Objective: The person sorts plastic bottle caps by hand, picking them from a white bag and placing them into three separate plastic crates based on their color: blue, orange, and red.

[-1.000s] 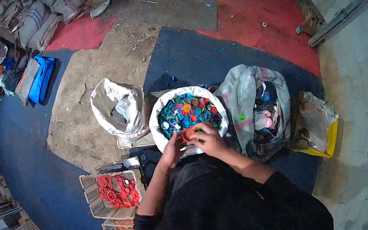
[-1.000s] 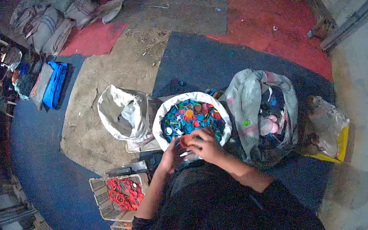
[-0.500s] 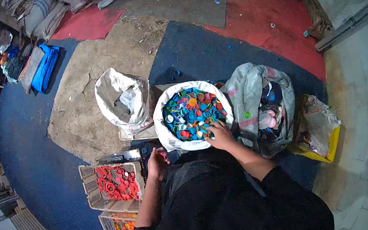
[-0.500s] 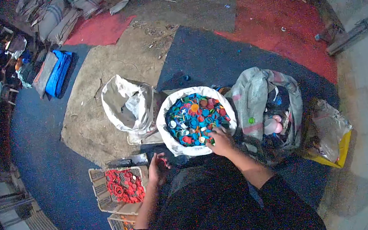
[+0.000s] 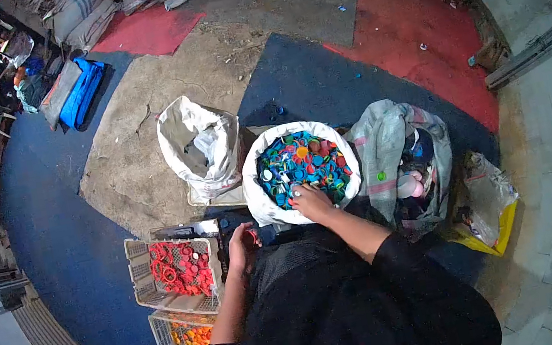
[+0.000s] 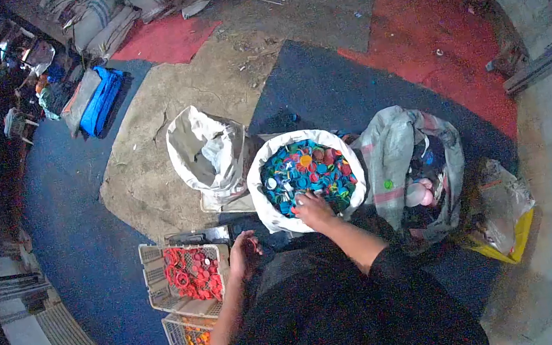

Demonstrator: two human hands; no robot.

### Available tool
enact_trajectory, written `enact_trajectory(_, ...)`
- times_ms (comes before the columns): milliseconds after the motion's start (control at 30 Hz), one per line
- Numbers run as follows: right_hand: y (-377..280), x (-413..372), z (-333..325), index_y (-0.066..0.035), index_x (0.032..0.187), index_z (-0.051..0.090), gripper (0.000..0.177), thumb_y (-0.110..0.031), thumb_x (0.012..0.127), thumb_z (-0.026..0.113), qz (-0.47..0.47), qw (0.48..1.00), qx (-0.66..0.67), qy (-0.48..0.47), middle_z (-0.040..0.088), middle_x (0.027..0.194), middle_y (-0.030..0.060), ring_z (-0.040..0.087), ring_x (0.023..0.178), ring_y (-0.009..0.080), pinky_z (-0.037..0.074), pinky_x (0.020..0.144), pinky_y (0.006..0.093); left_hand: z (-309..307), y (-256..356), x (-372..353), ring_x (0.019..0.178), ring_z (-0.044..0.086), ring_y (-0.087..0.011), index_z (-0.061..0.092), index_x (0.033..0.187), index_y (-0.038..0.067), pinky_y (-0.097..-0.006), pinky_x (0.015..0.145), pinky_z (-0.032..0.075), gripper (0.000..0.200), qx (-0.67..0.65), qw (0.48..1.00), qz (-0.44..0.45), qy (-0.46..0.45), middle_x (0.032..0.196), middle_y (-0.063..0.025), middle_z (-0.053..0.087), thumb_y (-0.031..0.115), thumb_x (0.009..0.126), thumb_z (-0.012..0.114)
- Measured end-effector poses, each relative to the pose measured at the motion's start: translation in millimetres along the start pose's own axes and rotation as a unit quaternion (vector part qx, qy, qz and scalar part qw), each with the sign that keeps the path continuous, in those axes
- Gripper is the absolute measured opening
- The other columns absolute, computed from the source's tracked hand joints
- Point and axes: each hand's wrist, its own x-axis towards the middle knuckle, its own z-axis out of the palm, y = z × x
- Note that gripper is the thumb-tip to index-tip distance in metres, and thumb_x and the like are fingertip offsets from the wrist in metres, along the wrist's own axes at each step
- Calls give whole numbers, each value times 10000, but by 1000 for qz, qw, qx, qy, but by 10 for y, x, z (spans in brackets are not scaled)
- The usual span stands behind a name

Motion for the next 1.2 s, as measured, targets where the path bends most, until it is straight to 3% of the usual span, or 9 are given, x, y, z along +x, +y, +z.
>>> enact_trajectory(133, 83, -93, -167, -59, 852, 737, 167, -199, 772, 781, 46, 974, 199, 96, 685, 1082, 130, 636, 1025, 344, 500, 903, 443, 23, -25, -22, 709, 591, -185, 582, 1148, 32, -337, 655, 485, 382, -18, 1000, -9, 14, 810, -58, 621, 378, 1015, 490)
enact_trajectory(200, 105, -114, -218, -29, 803, 705, 124, -111, 785, 797, 138, 934, 311, 108, 711, 980, 117, 681, 941, 255, 537, 827, 367, 64, -2, -3, 768, 605, -198, 590, 1121, 33, -346, 701, 502, 387, -50, 998, -29, 8, 836, -65, 628, 393, 1011, 499)
enact_trajectory(300, 218, -192, -310, -8, 886, 679, 85, -62, 867, 742, 214, 819, 528, 70, 688, 956, 80, 653, 944, 112, 530, 793, 278, 294, 103, -40, 844, 624, -205, 605, 1083, 60, -341, 774, 515, 396, -83, 995, -46, -5, 888, -64, 641, 434, 1008, 500)
enact_trajectory(433, -112, -222, -736, -16, 1042, 684, 128, -45, 919, 670, 254, 651, 703, 132, 675, 1029, 71, 645, 914, 118, 531, 780, 272, 658, 290, -3, 935, 641, -207, 622, 1027, 66, -336, 866, 518, 442, -44, 996, -66, -35, 957, -70, 660, 482, 1012, 474)
enact_trajectory(533, -198, -232, -861, -7, 1137, 687, 207, -99, 960, 632, 210, 710, 665, 97, 679, 1047, 46, 640, 921, 117, 531, 785, 277, 840, 257, 201, 962, 644, -213, 623, 1046, 51, -342, 901, 515, 477, -31, 992, -79, -95, 987, -76, 668, 492, 1021, 442)
enact_trajectory(667, -599, -138, -1210, -52, 1145, 707, 284, -183, 893, 705, 11, 938, 334, 93, 705, 1095, 117, 667, 972, 233, 510, 861, 358, 1263, 223, 280, 914, 655, -188, 618, 1088, 58, -309, 822, 561, 476, 22, 981, -159, -112, 998, -67, 675, 476, 1043, 397)
enact_trajectory(933, -49, -275, -836, -25, 1169, 650, 360, -217, 871, 713, 123, 954, 209, 175, 607, 1269, 160, 595, 1169, 334, 476, 975, 416, 1002, 137, 461, 650, 593, -160, 565, 817, 132, -293, 554, 464, 370, -48, 984, -158, -67, 805, -66, 652, 429, 1025, 491)
enact_trajectory(1067, 262, -660, -529, -115, 1239, 648, 476, -404, 863, 687, 65, 995, -13, -70, 511, 1404, 147, 509, 1277, 339, 412, 1050, 462, 583, 82, 416, 657, 576, -140, 565, 805, 154, -280, 558, 426, 356, -54, 989, -130, -49, 796, -42, 637, 446, 1004, 528)
enact_trajectory(1200, 450, -489, -503, -124, 1131, 705, 369, -372, 859, 675, 160, 987, 21, -3, 643, 1215, 104, 575, 1158, 317, 438, 995, 476, 568, 179, 225, 629, 557, -135, 567, 779, 150, -269, 558, 403, 351, -79, 990, -113, 20, 764, -33, 636, 417, 1005, 535)
